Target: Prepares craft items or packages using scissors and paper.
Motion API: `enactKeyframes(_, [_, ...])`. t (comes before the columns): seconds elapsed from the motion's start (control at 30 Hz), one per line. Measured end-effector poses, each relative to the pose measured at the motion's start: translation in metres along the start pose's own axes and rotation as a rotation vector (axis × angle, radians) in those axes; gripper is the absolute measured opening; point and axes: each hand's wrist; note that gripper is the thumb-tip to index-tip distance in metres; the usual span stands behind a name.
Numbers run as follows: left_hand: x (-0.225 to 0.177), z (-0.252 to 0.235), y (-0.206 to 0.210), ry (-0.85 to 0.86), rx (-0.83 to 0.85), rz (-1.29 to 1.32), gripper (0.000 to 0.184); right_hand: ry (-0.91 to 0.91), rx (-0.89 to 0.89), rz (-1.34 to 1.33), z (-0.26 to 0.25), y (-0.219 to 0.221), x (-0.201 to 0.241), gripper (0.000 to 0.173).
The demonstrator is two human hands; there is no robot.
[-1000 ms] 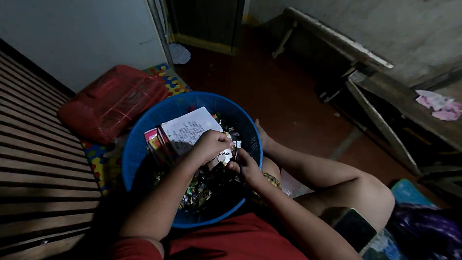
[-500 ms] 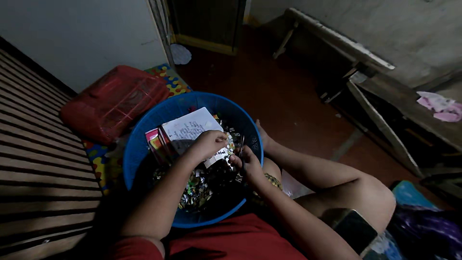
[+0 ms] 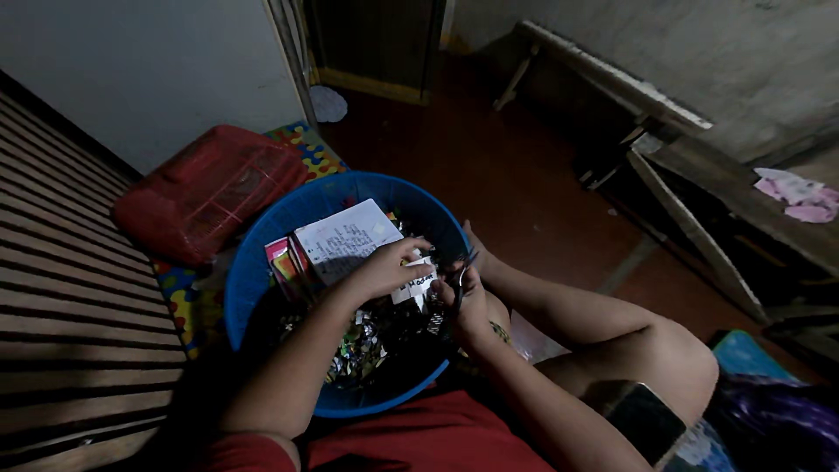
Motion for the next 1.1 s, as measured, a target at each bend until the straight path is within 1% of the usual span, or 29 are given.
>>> enactKeyframes(0.07, [-0.003, 0.002, -0.008, -0.025, 0.018, -0.027, 0.03, -0.038, -0.058, 0.014, 0.002, 0.001, 0.001, 0.034])
enactKeyframes(0.13, [-0.005, 0.004, -0.017, -0.006, -0.077, 0.001, 0.021, -0.065, -0.029, 0.057, 0.005, 0.001, 0.003, 0.033])
enactKeyframes(0.2, [-0.007, 0.008, -0.027, 0.049, -0.223, 0.061, 0.018, -0.085, 0.144, 0.144, 0.006, -0.003, 0.004, 0.035])
enactKeyframes(0.23, [-0.008, 0.011, -0.031, 0.082, -0.279, 0.085, 0.018, -0.095, 0.259, 0.203, 0.006, -0.005, 0.005, 0.041])
enactKeyframes(0.3, [-0.013, 0.017, -0.035, 0.146, -0.357, 0.105, 0.015, -0.162, 0.439, 0.312, 0.007, -0.007, 0.004, 0.058])
enactKeyframes(0.37, [-0.015, 0.021, -0.032, 0.211, -0.395, 0.059, 0.011, -0.222, 0.55, 0.36, 0.009, -0.007, 0.002, 0.068])
enactKeyframes(0.43, [-0.016, 0.022, -0.028, 0.256, -0.388, 0.003, 0.009, -0.213, 0.613, 0.348, 0.011, -0.006, 0.003, 0.072])
enactKeyframes(0.5, [-0.018, 0.022, -0.025, 0.274, -0.355, -0.052, 0.01, -0.177, 0.599, 0.318, 0.01, -0.007, 0.004, 0.073])
enactKeyframes(0.63, [-0.016, 0.02, -0.021, 0.294, -0.319, -0.098, 0.013, 0.011, 0.533, 0.262, 0.008, -0.008, 0.007, 0.073])
enactKeyframes(0.7, [-0.016, 0.019, -0.02, 0.277, -0.315, -0.093, 0.015, 0.065, 0.532, 0.253, 0.007, -0.008, 0.008, 0.072])
enactKeyframes(0.93, [-0.014, 0.015, -0.018, 0.212, -0.273, -0.051, 0.019, 0.12, 0.566, 0.214, 0.003, -0.011, 0.008, 0.069])
enactKeyframes(1.03, [-0.014, 0.015, -0.02, 0.155, -0.236, 0.002, 0.021, 0.123, 0.572, 0.218, 0.002, -0.011, 0.007, 0.068])
enactKeyframes(1.1, [-0.012, 0.014, -0.02, 0.149, -0.208, 0.048, 0.021, 0.133, 0.576, 0.202, 0.001, -0.011, 0.006, 0.066])
Point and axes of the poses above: each hand's wrist, its own z-axis away from the middle knuckle, its own y-axis out of the palm, x = y × z, and after that the axes turned 15 degrees about -x, right-handed
